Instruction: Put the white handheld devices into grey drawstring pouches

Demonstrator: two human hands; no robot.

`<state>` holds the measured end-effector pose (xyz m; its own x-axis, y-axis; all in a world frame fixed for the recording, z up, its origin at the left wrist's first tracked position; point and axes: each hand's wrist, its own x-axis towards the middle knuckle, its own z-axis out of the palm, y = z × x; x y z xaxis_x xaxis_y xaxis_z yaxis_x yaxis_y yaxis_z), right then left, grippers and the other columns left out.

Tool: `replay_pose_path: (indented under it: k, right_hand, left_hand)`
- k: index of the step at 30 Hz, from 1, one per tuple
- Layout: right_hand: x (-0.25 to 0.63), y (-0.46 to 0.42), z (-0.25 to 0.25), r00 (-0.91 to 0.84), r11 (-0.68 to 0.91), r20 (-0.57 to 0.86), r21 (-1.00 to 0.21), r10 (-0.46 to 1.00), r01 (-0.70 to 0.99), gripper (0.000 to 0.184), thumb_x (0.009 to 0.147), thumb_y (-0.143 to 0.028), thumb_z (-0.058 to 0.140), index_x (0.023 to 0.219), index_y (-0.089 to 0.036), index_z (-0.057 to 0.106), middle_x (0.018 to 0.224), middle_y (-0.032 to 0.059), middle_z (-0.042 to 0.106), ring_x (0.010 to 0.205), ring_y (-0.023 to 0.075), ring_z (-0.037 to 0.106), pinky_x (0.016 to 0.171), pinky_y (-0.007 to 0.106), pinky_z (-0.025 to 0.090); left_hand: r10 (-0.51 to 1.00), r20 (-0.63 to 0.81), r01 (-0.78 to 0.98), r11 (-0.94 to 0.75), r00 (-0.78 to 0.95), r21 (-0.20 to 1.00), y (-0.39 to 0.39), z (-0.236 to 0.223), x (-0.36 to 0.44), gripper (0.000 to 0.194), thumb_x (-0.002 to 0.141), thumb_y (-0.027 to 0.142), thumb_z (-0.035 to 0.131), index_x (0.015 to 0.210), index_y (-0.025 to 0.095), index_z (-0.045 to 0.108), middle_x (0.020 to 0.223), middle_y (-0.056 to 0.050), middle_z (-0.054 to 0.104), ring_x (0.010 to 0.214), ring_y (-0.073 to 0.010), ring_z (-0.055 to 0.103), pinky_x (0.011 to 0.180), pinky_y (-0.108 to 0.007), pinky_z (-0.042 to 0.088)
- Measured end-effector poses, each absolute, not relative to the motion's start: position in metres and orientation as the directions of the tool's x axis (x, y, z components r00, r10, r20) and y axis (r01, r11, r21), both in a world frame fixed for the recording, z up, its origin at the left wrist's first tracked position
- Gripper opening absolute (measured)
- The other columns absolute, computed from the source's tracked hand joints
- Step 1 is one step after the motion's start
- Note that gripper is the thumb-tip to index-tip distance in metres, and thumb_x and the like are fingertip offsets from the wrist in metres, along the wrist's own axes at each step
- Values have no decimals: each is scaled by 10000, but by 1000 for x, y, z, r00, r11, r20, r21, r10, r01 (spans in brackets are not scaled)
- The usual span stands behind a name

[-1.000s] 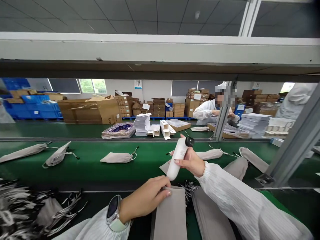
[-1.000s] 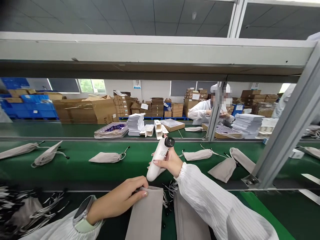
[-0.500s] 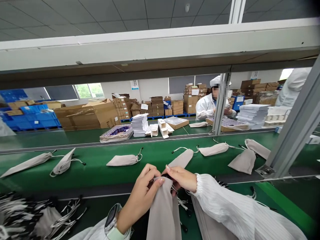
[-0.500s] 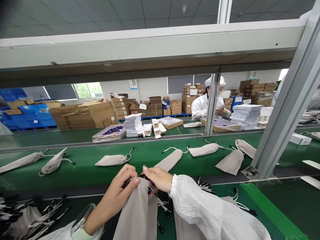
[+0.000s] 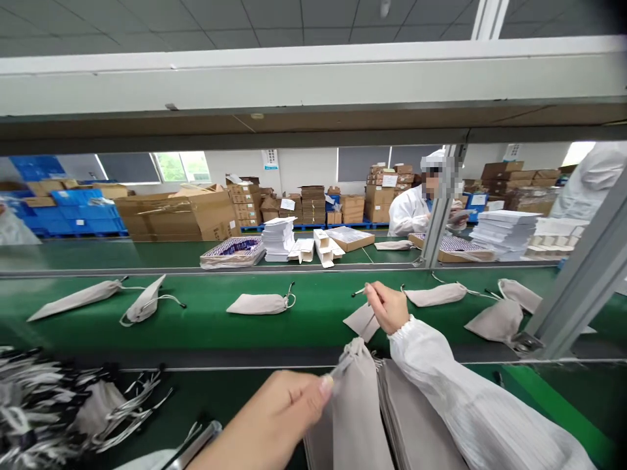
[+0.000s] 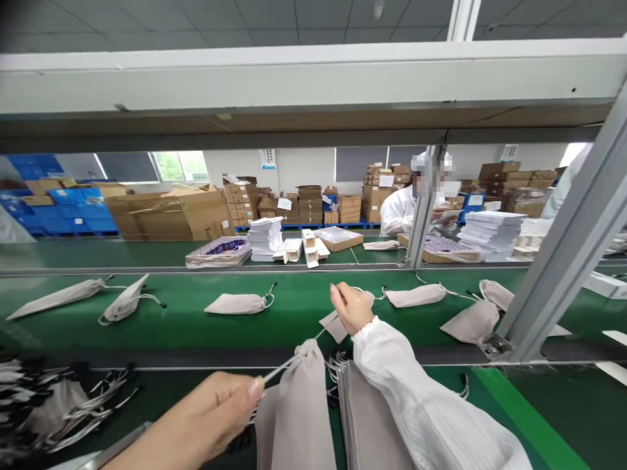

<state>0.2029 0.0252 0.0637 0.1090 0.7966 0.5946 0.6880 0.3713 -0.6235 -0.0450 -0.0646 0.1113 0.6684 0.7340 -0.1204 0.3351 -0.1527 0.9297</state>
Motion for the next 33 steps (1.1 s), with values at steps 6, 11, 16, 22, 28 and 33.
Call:
replay_pose_path:
  k: [6,11,16,22,28,33]
  right_hand:
    - [131,-20,55,-689,184,133,-983,712,0,561,574,-452,649,1039,-201,464,835,13,577,601,90,502,532,212,403]
    - [112,-23,47,-381,249,291,-956,878,-157,450,584,-302,679,954,-204,442,847,3,532,784,131,531,729,282,433]
    - [168,30,43,373,231,392,-883,841,408,566,761,-415,425,1217,-213,156,1181,94,411,1063,176,450,864,327,388]
    - [191,55,6,216,3,196,-747,956,665,716,623,-173,570,1262,-113,252,1097,161,490,992,277,505,858,427,356]
    - [176,10,44,-3,126,218,-551,976,825,429,737,-246,472,1162,-193,444,1095,96,505,1031,215,462,897,351,321]
    - [142,-98,23,-338,374,270,-98,902,922,414,718,-353,509,1124,-290,454,1144,88,485,1054,299,420,840,471,321]
  left_hand:
    - [835,254,40,-312,488,949,-54,102,-41,357,880,392,296,630,168,416,530,46,312,485,-87,293,467,-203,249]
    - [771,368,245,-547,520,800,-53,107,-40,327,886,329,293,624,169,409,633,23,404,597,-109,383,565,-218,300]
    - [716,64,590,-619,695,519,-45,88,-42,80,788,274,481,795,195,488,801,-6,494,753,-176,468,625,-254,352]
    - [731,-64,728,-660,679,183,-41,52,-36,264,655,74,560,880,185,478,929,-61,477,876,-248,461,638,-307,408]
    - [712,-32,713,-698,701,63,-39,45,-32,347,627,10,513,922,183,456,990,-69,446,897,-240,437,657,-317,432]
    - [705,0,705,-709,709,19,-37,37,-29,405,626,-18,450,977,182,454,997,-61,445,940,-241,415,739,-347,425]
